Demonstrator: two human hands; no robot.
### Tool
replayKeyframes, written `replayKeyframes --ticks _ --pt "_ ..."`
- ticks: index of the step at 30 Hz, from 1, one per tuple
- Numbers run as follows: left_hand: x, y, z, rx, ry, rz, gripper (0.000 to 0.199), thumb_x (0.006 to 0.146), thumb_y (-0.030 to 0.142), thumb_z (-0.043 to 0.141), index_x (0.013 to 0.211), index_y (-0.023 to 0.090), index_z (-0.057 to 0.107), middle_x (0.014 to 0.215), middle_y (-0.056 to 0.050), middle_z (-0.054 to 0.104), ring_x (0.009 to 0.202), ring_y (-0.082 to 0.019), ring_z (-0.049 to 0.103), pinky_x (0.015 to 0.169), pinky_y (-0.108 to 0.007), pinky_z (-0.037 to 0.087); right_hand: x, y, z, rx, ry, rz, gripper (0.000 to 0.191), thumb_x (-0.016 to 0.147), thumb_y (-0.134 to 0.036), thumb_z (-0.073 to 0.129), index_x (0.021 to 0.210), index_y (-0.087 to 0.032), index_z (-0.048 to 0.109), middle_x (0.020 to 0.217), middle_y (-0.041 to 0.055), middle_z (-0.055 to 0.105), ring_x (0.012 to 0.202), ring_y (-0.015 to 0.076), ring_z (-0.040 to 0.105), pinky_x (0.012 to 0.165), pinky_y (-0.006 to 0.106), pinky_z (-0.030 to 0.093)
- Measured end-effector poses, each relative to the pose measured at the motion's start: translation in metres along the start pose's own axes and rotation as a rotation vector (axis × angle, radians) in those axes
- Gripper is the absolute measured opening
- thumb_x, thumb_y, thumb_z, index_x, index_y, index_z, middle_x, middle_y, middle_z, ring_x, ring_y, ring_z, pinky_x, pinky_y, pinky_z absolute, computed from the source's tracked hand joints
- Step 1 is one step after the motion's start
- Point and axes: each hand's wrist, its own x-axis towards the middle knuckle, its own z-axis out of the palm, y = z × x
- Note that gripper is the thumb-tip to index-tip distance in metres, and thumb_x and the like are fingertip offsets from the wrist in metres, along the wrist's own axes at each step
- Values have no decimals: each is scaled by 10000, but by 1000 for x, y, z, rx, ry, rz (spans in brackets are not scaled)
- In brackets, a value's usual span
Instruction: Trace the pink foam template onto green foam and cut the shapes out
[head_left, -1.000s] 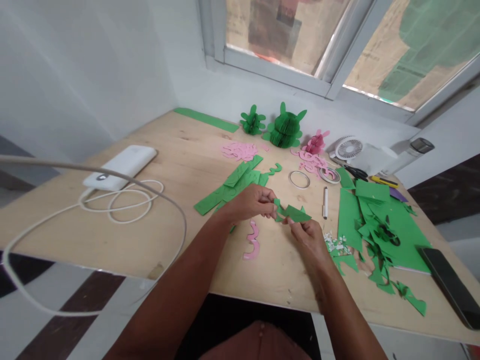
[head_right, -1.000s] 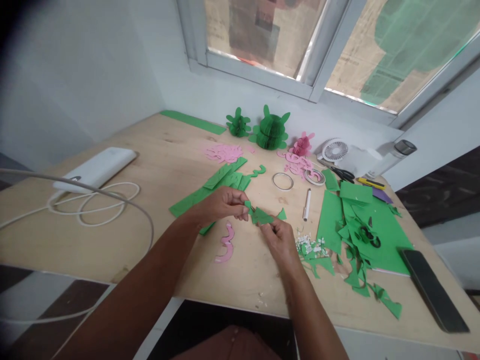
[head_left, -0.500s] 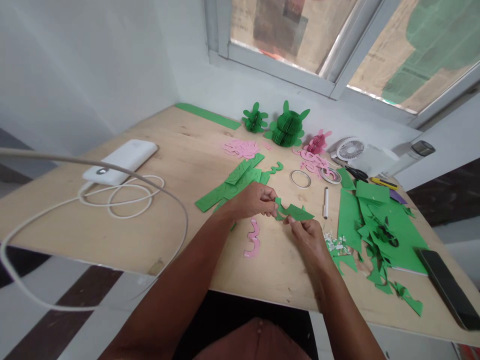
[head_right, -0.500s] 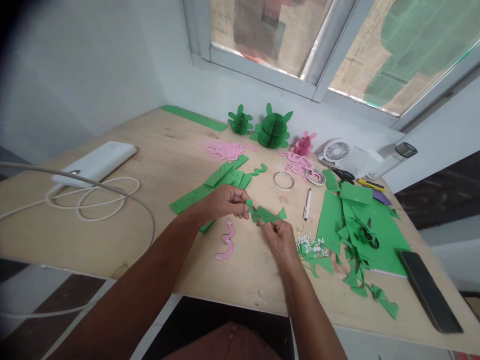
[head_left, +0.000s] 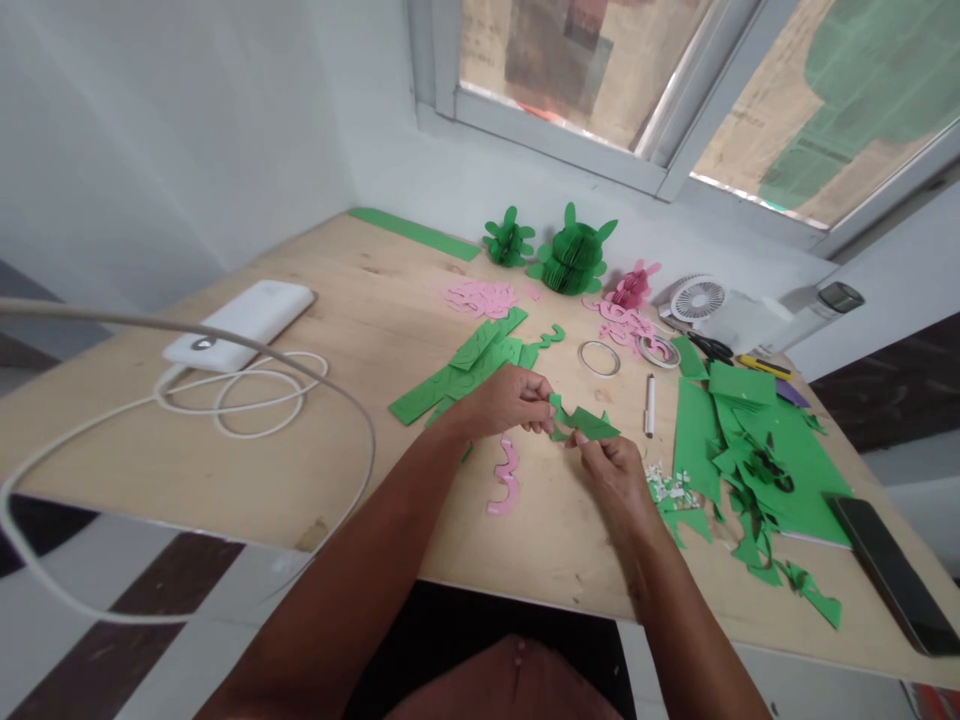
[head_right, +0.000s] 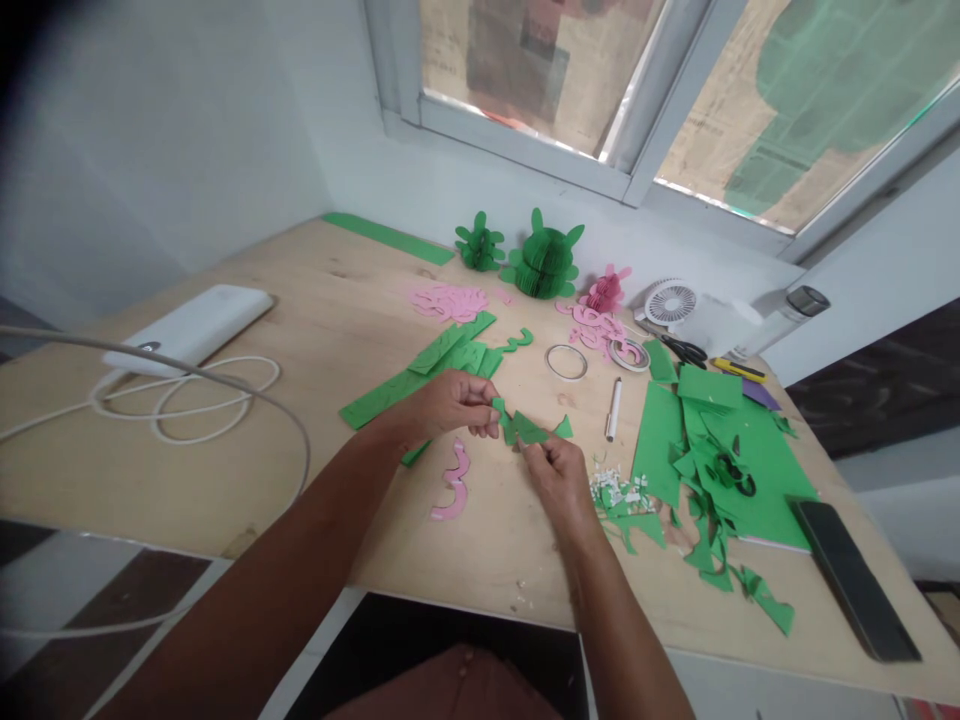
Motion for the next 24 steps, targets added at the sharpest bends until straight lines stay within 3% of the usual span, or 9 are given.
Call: replayKeyframes --ticks 7,14,24 --pt "3 -3 1 -62 -4 17 89 723 97 616 647 137 590 583 2 686 500 -65 576 548 -180 465 1 5 2 76 -2 8 453 806 -568 581 673 -141 652 492 -69 273 472 89 195 447 252 144" --pt "4 -5 4 -122 -10 45 89 715 152 643 646 139 587 570 -2 682 491 -74 573 543 -196 464 1 2 2 115 -21 -90 432 853 -562 549 720 -161 642 496 -75 243 470 99 214 458 261 144" --pt "3 -5 3 -109 2 25 92 704 164 666 655 138 593 587 -12 687 501 -81 577 547 -203 461 1 2 1 132 -31 -65 509 831 -634 544 715 -152 663 469 -76 284 454 94 222 463 253 169"
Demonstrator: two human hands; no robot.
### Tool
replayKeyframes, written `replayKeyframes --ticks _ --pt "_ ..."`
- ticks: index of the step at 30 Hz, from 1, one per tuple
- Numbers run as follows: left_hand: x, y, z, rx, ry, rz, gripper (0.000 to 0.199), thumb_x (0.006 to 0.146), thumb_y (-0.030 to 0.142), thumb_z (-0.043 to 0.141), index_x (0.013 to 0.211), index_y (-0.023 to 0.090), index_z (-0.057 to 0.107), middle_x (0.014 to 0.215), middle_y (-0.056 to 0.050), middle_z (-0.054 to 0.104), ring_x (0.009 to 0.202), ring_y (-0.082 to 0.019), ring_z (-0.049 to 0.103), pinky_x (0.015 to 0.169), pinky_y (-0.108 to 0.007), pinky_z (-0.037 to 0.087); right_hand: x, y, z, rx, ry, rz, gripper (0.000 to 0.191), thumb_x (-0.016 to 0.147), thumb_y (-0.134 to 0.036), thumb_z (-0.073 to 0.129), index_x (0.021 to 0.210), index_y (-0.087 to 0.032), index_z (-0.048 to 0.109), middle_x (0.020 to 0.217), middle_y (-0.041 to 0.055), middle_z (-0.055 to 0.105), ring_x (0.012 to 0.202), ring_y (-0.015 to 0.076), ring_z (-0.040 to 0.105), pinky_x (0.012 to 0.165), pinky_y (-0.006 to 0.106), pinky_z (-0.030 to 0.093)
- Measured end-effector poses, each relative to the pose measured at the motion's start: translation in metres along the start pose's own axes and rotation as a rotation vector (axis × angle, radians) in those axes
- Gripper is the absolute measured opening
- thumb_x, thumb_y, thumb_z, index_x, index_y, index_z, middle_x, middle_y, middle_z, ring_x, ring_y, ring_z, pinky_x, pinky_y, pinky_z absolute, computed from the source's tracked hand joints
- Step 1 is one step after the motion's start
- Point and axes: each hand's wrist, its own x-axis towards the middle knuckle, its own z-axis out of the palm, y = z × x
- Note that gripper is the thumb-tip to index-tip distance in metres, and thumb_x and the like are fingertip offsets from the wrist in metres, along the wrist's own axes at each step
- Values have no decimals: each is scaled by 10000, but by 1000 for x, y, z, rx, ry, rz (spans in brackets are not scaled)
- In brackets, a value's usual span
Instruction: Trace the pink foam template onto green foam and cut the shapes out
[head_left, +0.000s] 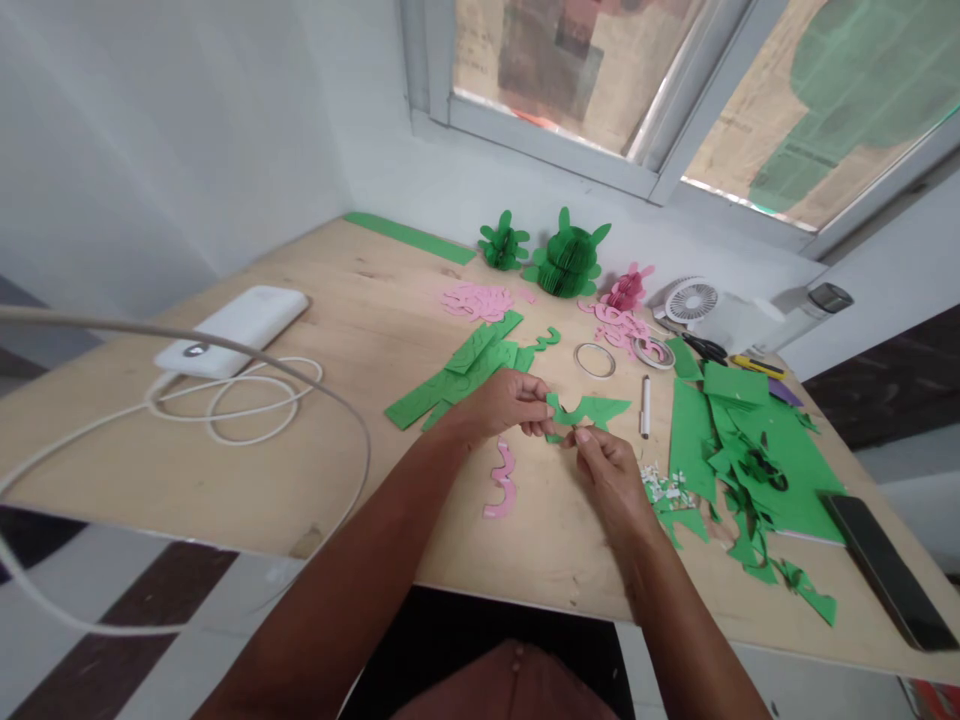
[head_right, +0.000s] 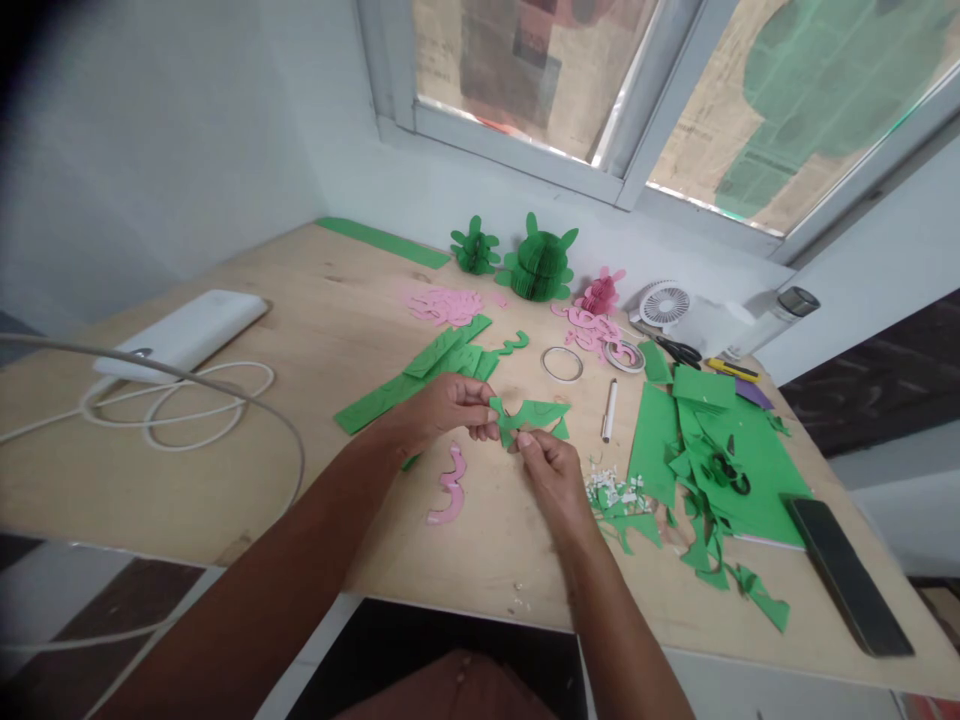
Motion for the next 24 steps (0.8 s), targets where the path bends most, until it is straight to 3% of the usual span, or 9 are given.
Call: replayKeyframes --ticks 7,24 --pt "-4 4 -3 31 -21 -25 78 729 137 640 666 138 594 595 -4 691 505 -67 574 553 -187 466 -1 2 -3 -47 -18 15 521 838 -636 541 753 -154 719 441 -72 279 449 113 259 476 254 211" --pt "-3 3 -1 62 -8 -16 75 717 123 631 655 139 592 591 -4 689 513 -71 579 558 -187 467 -1 9 -3 -44 -23 19 480 834 -592 565 734 -143 701 513 -67 275 483 96 224 457 243 156"
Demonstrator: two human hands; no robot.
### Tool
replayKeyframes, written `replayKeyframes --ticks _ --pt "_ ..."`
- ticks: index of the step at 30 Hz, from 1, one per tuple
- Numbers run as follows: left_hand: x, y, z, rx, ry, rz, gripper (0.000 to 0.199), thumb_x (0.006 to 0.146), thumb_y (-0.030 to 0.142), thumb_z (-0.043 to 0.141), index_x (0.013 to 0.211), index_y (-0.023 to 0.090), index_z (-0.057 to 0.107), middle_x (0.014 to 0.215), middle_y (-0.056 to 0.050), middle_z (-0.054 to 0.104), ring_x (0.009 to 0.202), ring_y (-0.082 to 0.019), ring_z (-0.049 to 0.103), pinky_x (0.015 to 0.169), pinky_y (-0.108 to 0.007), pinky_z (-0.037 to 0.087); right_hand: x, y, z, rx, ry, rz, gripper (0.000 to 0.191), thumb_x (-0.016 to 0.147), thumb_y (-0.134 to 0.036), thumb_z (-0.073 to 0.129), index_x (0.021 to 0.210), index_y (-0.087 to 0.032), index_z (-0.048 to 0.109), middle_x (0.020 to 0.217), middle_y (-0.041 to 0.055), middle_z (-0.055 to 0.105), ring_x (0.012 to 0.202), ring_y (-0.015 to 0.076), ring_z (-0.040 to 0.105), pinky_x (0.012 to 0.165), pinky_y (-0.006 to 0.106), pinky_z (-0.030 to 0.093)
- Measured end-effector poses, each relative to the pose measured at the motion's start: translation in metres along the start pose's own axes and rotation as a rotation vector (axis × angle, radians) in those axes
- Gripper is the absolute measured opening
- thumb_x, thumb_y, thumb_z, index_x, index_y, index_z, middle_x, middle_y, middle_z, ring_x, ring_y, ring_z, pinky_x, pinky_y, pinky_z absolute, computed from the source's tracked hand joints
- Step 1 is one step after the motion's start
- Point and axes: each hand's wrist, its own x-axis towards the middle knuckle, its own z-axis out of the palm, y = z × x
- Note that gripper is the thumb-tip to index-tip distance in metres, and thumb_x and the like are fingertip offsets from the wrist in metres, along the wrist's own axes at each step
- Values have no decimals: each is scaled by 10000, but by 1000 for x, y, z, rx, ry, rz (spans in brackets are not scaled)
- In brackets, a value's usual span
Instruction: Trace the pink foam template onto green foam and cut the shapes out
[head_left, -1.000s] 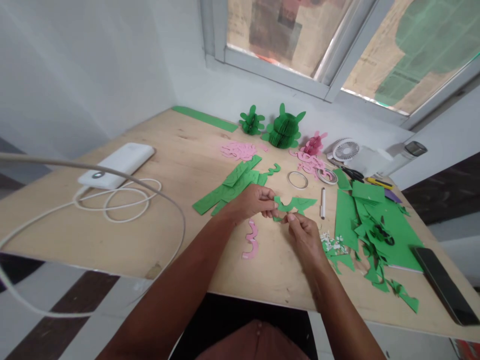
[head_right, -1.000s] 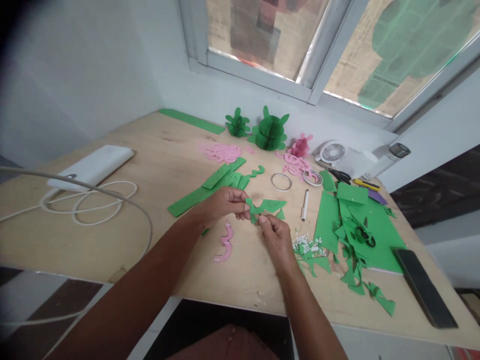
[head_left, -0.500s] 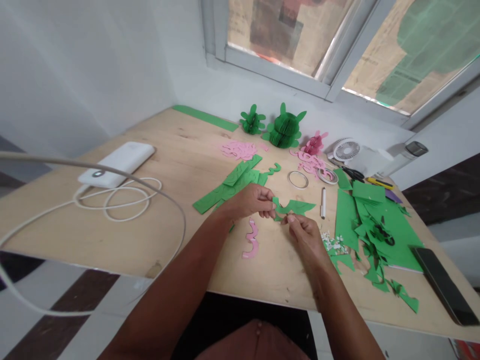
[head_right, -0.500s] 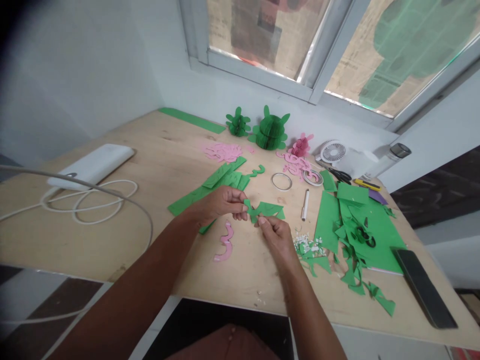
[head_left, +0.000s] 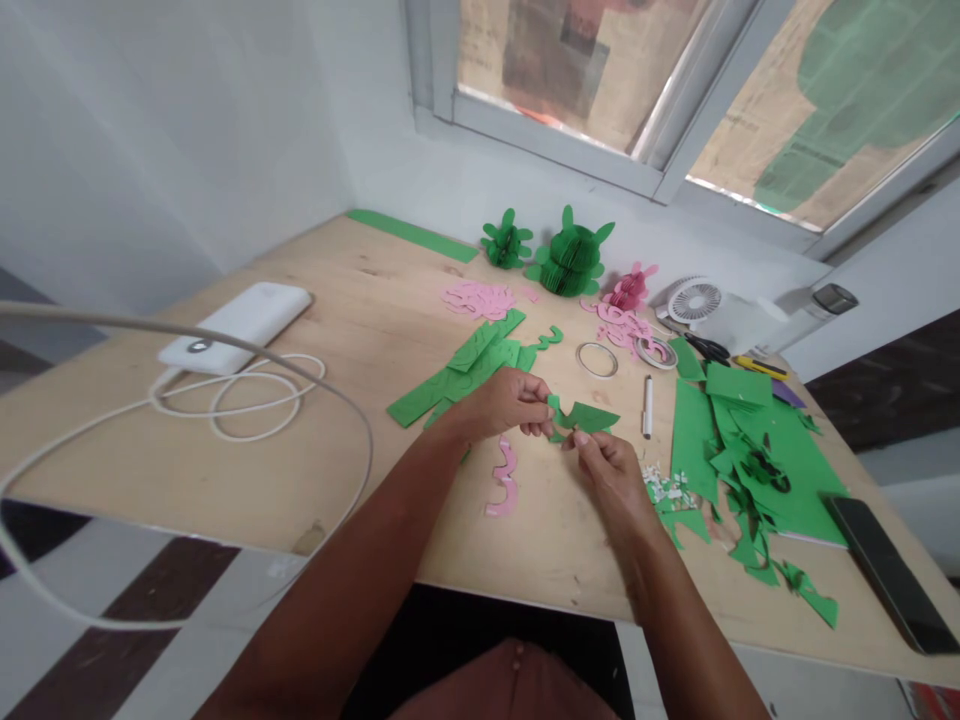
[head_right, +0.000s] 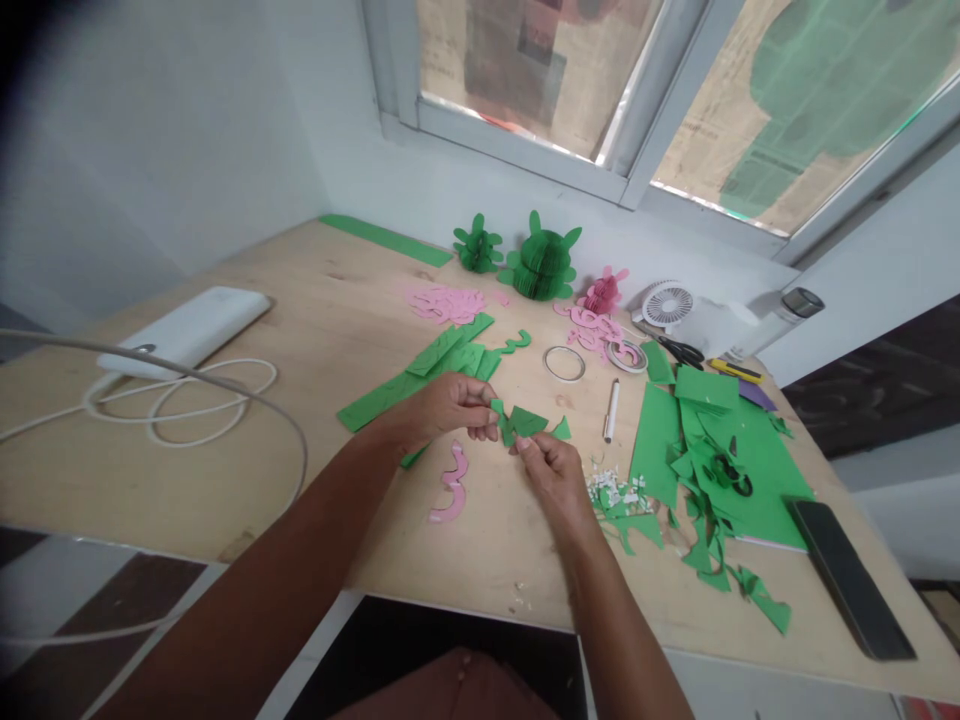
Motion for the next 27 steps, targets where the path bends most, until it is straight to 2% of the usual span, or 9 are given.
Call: replayKeyframes --ticks 9,16,27 --pt "0 1 1 -8 18 -25 86 703 131 647 646 140 584 582 3 679 507 -68 577 549 -184 469 1 -3 0 -30 36 2 474 820 -584 569 694 -143 689 527 -47 327 498 101 256 447 238 181" --pt "1 0 2 2 22 -16 88 710 120 624 641 143 575 579 -5 683 505 -73 583 538 -185 472 1 -5 2 -26 54 11 477 806 -599 571 652 -154 647 505 -67 262 490 98 232 460 247 167" --pt "0 1 0 38 24 -21 87 719 118 618 645 145 583 584 -6 689 503 -69 578 526 -173 469 0 -10 1 -24 38 4 466 812 -593 561 669 -162 665 499 -63 288 485 106 245 474 253 203"
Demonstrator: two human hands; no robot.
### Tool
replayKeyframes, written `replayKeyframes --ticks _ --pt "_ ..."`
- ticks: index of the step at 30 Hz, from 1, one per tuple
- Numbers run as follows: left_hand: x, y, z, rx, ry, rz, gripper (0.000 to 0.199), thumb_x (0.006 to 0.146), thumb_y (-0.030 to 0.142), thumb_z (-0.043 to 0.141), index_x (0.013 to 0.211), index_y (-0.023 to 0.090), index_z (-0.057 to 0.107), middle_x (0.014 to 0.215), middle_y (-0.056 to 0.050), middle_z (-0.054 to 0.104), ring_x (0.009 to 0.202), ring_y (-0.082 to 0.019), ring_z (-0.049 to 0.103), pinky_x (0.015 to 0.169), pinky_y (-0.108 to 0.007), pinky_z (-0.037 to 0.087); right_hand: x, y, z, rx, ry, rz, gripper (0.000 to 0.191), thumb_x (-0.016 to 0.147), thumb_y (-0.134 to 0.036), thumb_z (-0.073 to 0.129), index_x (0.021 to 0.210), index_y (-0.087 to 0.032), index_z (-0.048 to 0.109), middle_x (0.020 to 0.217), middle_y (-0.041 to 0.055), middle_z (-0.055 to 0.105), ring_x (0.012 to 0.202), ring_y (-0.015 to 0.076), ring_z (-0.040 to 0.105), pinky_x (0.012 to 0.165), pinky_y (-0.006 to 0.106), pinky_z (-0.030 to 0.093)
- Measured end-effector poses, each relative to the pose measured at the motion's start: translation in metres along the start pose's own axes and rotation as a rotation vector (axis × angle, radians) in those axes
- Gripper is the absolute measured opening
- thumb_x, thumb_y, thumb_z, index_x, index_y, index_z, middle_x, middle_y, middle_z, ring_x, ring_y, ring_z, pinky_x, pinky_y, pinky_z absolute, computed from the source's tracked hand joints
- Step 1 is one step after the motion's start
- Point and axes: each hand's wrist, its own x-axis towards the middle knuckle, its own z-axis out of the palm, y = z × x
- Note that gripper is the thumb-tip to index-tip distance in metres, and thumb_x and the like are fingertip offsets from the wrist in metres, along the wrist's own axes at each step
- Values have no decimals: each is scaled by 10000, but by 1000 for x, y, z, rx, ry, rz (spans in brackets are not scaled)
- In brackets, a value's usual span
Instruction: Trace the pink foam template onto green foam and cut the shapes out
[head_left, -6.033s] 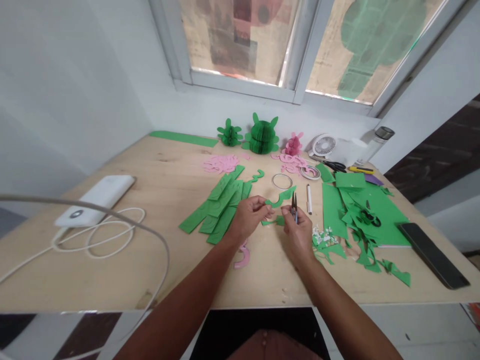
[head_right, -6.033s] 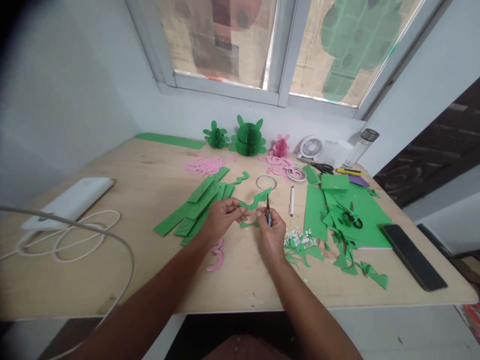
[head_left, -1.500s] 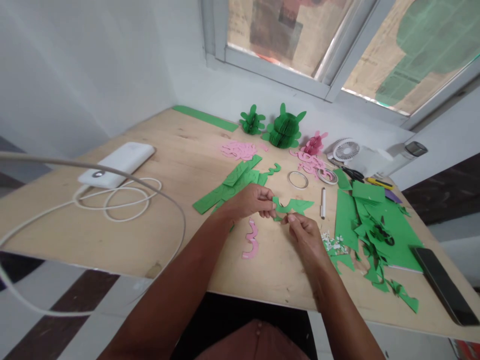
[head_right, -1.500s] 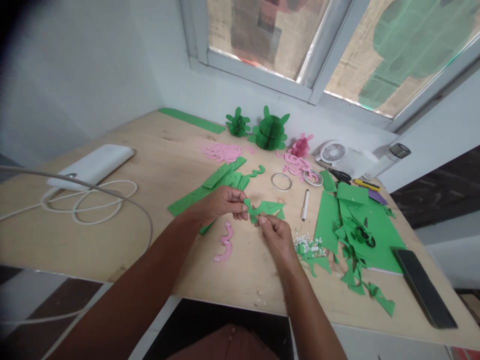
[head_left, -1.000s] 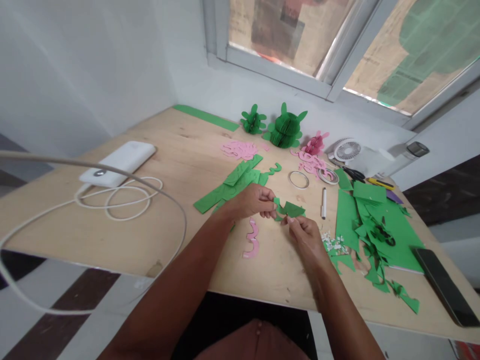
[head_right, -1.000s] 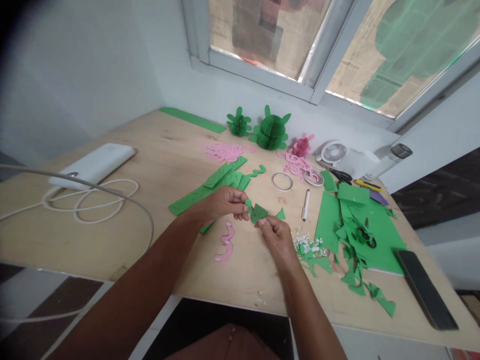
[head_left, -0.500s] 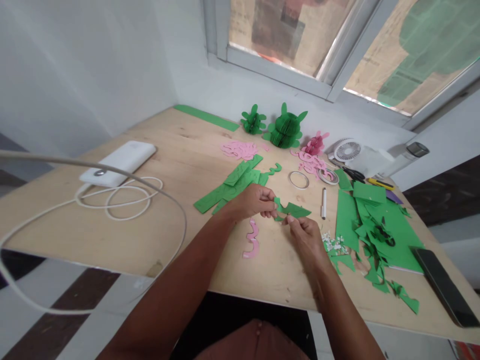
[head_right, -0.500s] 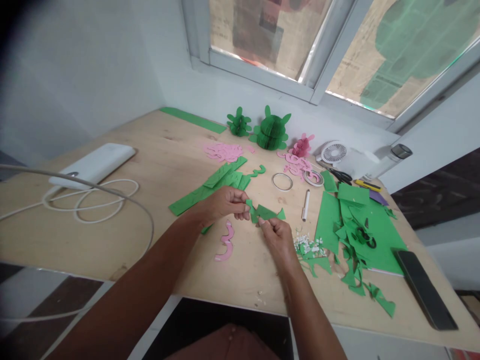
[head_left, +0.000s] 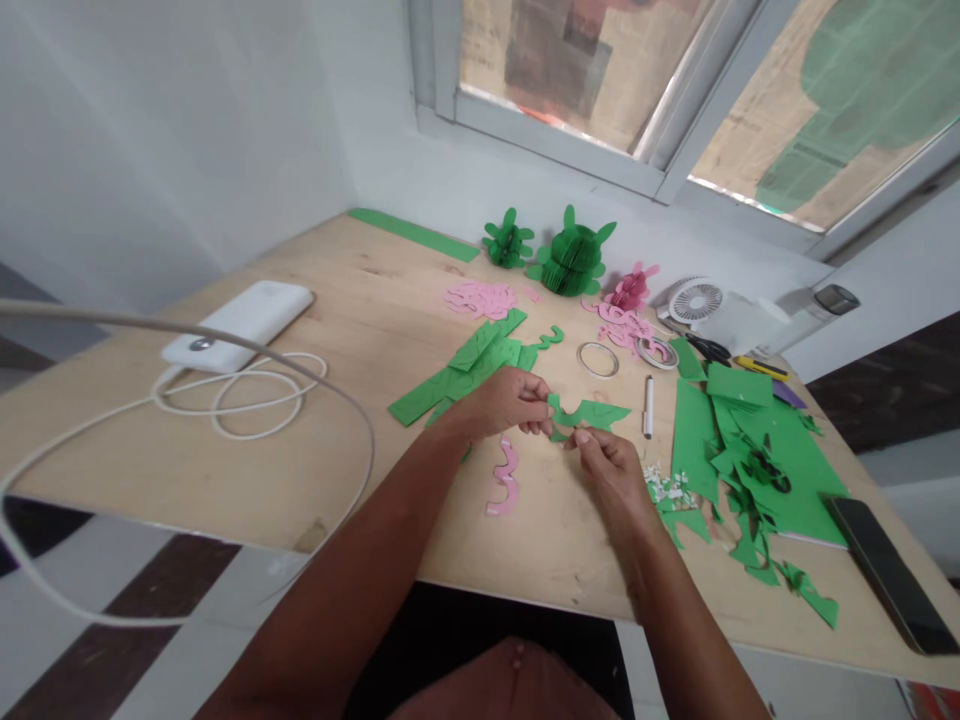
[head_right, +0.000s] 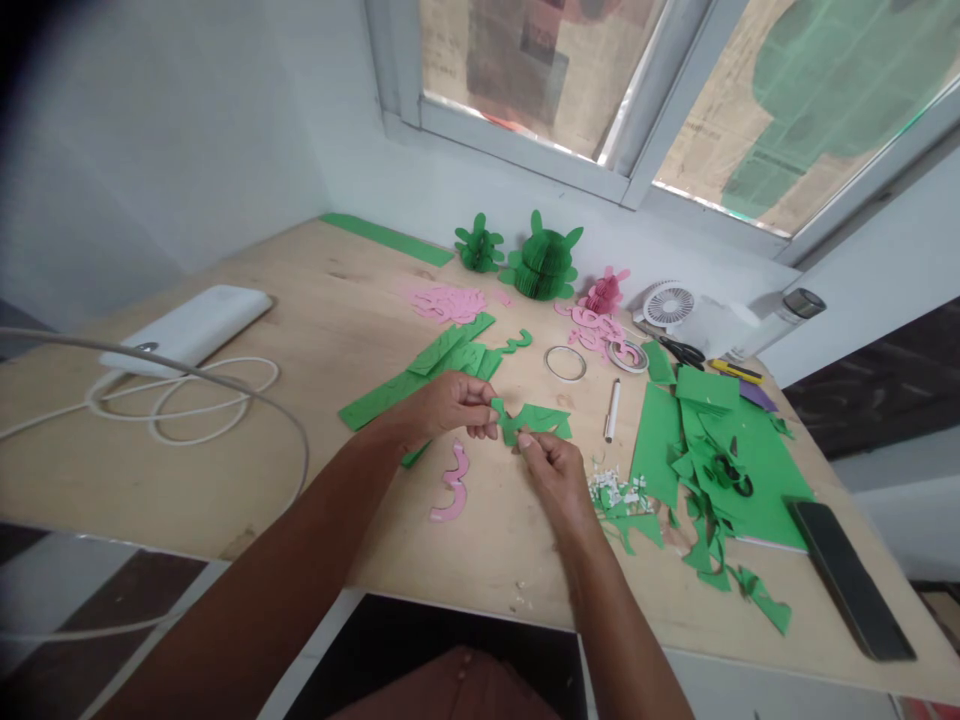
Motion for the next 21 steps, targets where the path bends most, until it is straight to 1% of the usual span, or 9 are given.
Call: replayKeyframes --ticks 5,10,16,21 --pt "1 -1 -1 41 -5 2 108 709 106 617 622 147 570 571 1 680 497 -72 579 528 -177 462 0 3 0 -7 10 30 475 799 -587 580 661 -144 681 510 -53 326 485 99 258 455 244 183" --pt "2 -2 -2 70 7 10 106 704 79 599 621 145 586 563 5 677 491 -71 572 536 -177 464 0 6 -1 -14 -34 26 442 807 -551 570 694 -141 693 506 -64 296 477 93 229 457 242 162" --pt "3 -3 -3 82 11 20 115 709 56 588 630 140 593 572 6 683 492 -62 572 532 -164 466 1 5 -1 -41 -7 10 372 806 -478 570 673 -147 676 509 -62 300 485 94 236 467 245 180" --pt "4 -3 -3 91 9 30 116 686 45 590 619 139 592 552 15 671 476 -59 562 532 -161 470 2 3 -1 -55 -25 -32 379 822 -481 559 672 -150 667 522 -51 337 503 100 275 482 247 215"
